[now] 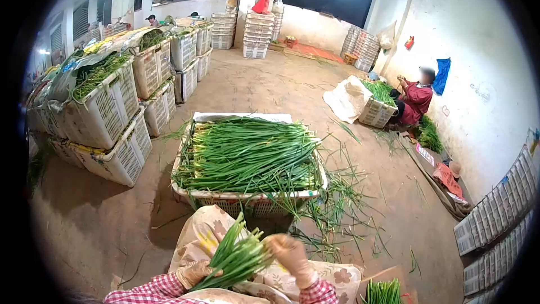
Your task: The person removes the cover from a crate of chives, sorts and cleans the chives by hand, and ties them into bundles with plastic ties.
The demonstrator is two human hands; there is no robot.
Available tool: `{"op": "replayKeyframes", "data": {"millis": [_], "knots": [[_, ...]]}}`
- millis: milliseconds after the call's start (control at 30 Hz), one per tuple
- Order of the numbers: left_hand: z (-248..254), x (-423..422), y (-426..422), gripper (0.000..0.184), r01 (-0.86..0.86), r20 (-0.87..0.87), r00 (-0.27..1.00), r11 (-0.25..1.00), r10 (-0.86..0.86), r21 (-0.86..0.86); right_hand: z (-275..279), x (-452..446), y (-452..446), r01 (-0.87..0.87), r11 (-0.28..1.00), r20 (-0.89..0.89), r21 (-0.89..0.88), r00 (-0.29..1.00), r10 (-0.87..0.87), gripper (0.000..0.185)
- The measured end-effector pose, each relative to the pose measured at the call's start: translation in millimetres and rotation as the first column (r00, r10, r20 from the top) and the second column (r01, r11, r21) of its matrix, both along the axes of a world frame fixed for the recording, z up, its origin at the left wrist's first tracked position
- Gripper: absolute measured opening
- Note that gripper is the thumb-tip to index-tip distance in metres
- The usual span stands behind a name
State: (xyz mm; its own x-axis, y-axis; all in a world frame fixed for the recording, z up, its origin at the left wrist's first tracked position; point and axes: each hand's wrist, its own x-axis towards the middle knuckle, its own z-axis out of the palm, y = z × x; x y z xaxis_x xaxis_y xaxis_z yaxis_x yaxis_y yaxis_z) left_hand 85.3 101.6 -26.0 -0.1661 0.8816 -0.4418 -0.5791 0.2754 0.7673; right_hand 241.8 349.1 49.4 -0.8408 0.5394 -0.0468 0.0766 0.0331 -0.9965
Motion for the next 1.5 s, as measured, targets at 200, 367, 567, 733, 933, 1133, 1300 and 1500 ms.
{"op": "replayKeyframes", "data": {"millis": [200, 367, 567, 733, 933, 1133, 1300, 1500], "knots": [[71, 5, -3, 0.050, -0.159, 0.019, 0.987, 0.987, 0.159, -0.003, 58, 35, 40, 0.349, 0.931, -0.349, 0.104, 0.890, -0.294, 0.026], [27, -5, -15, 0.043, -0.043, -0.446, 0.871, 0.936, 0.206, 0.348, 91, 88, 41, 0.741, 0.010, -0.706, 0.671, 0.644, -0.295, 0.029], [33, 0, -3, 0.035, -0.130, -0.692, 0.578, 0.886, 0.433, 0.445, 198, 140, -31, -0.464, -0.885, -0.768, -0.041, 0.582, -0.269, 0.027], [20, -4, -8, 0.031, -0.234, -0.080, 0.961, 0.933, 0.265, 0.274, 217, 139, -49, -0.582, -0.778, -0.749, -0.236, 0.619, -0.236, 0.034], [21, -4, -8, 0.032, -0.223, -0.121, 0.956, 0.928, 0.268, 0.297, 216, 129, -65, -0.822, -0.389, -0.799, -0.415, 0.534, -0.277, 0.025], [30, -3, -6, 0.036, -0.163, -0.286, 0.917, 0.918, 0.276, 0.363, 219, 97, -49, -0.695, -0.619, -0.861, -0.366, 0.505, -0.058, 0.038], [19, -13, -9, 0.033, 0.043, -0.873, 0.350, 0.925, 0.341, 0.379, 207, 98, -49, -0.698, -0.639, -0.863, -0.323, 0.494, -0.104, 0.036], [25, -11, -9, 0.054, -0.123, -0.512, 0.787, 0.902, 0.343, 0.414, 185, 92, -35, -0.917, -0.217, -0.931, -0.335, 0.357, -0.070, 0.037]]}}
